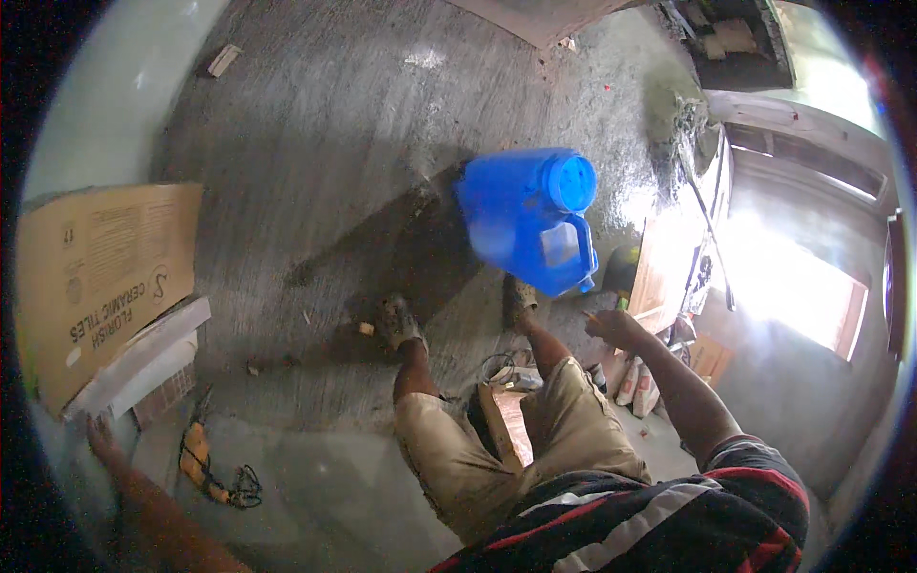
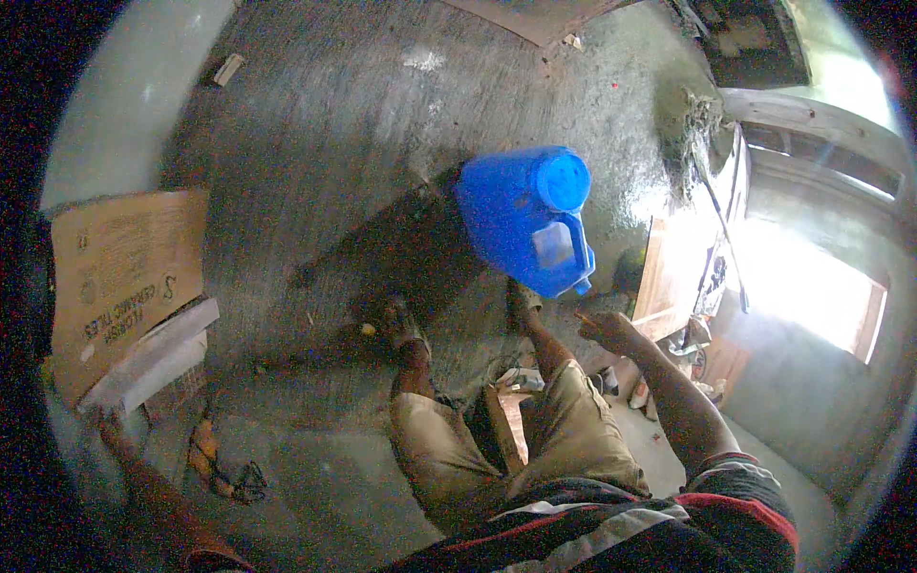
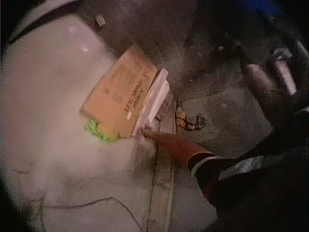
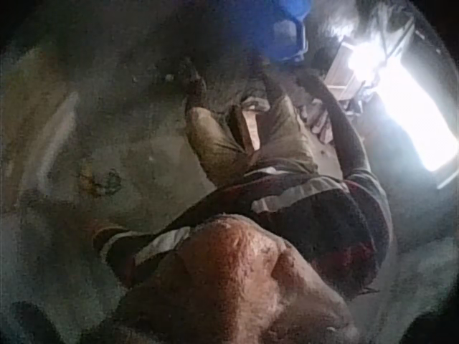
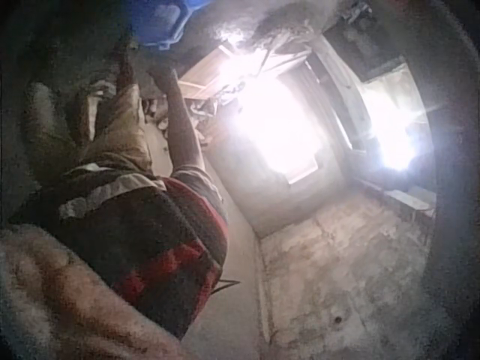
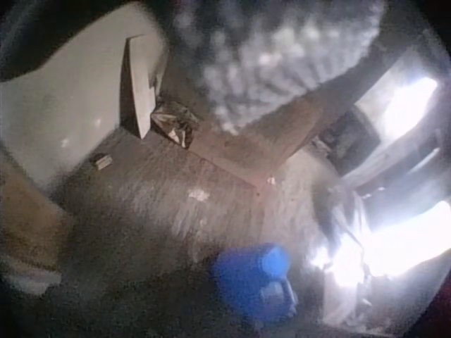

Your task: The person marks a tile with a pencil using a straightedge. They place the tile onto mortar on a countertop and check its alignment using a spirit level and a tape measure. The person taps the tile with a hammer to adjust its position and verifies the levelness several times.

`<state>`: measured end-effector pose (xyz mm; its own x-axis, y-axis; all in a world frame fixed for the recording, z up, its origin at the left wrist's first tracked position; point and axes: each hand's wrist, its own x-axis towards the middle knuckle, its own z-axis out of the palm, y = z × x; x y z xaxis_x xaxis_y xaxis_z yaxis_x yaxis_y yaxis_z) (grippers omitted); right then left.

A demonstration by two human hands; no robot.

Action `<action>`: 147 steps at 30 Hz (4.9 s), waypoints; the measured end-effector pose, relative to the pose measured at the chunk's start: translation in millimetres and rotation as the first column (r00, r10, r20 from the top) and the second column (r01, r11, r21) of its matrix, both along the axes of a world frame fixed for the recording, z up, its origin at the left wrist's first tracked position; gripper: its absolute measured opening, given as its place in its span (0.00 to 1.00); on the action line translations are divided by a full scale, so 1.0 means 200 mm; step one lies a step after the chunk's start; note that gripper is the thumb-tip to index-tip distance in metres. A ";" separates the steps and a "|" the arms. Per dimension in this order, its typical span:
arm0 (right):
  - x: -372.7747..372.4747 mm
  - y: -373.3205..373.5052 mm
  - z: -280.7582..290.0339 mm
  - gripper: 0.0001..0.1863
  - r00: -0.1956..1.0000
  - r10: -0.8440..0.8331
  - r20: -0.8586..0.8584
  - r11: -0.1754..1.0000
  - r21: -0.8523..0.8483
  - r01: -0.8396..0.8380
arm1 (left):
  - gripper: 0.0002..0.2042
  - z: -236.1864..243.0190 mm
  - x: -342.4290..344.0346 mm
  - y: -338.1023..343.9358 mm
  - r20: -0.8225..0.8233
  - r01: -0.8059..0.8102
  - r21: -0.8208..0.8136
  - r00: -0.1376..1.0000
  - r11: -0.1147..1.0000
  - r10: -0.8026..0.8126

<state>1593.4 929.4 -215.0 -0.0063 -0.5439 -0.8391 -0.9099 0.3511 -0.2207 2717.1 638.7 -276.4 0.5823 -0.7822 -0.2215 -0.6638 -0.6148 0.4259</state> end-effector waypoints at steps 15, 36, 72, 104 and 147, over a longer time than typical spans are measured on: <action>-0.14 0.26 0.01 0.19 0.995 -0.064 -0.077 0.998 0.011 0.065 | 0.33 -0.26 -0.37 0.29 -0.046 -0.070 0.085 0.996 0.994 0.074; -0.78 0.96 0.50 0.28 0.864 -0.498 0.074 0.860 -0.083 0.503 | 0.40 0.04 -3.15 1.25 -0.583 0.208 0.563 0.786 0.800 0.206; -1.67 2.55 0.93 0.28 0.533 -0.845 -0.043 0.534 -0.023 0.845 | 0.33 1.21 -5.66 0.83 -0.638 0.789 0.436 0.610 0.432 -0.469; -1.81 2.45 1.12 0.16 0.163 -0.978 0.130 0.173 0.067 0.983 | 0.34 1.02 -5.13 1.24 -0.565 0.696 0.462 0.708 0.549 -0.423; -3.35 -0.17 1.31 0.22 0.385 -0.913 0.134 0.354 -0.207 0.912 | 0.29 1.30 -6.78 -1.53 -0.648 0.765 0.166 0.560 0.622 -0.516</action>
<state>922.7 895.0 46.9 -0.6175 -0.3563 -0.7012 -0.0610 0.9105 -0.4089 1360.7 331.9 -17.1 -0.3424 -0.6569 -0.6717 -0.7068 -0.2909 0.6448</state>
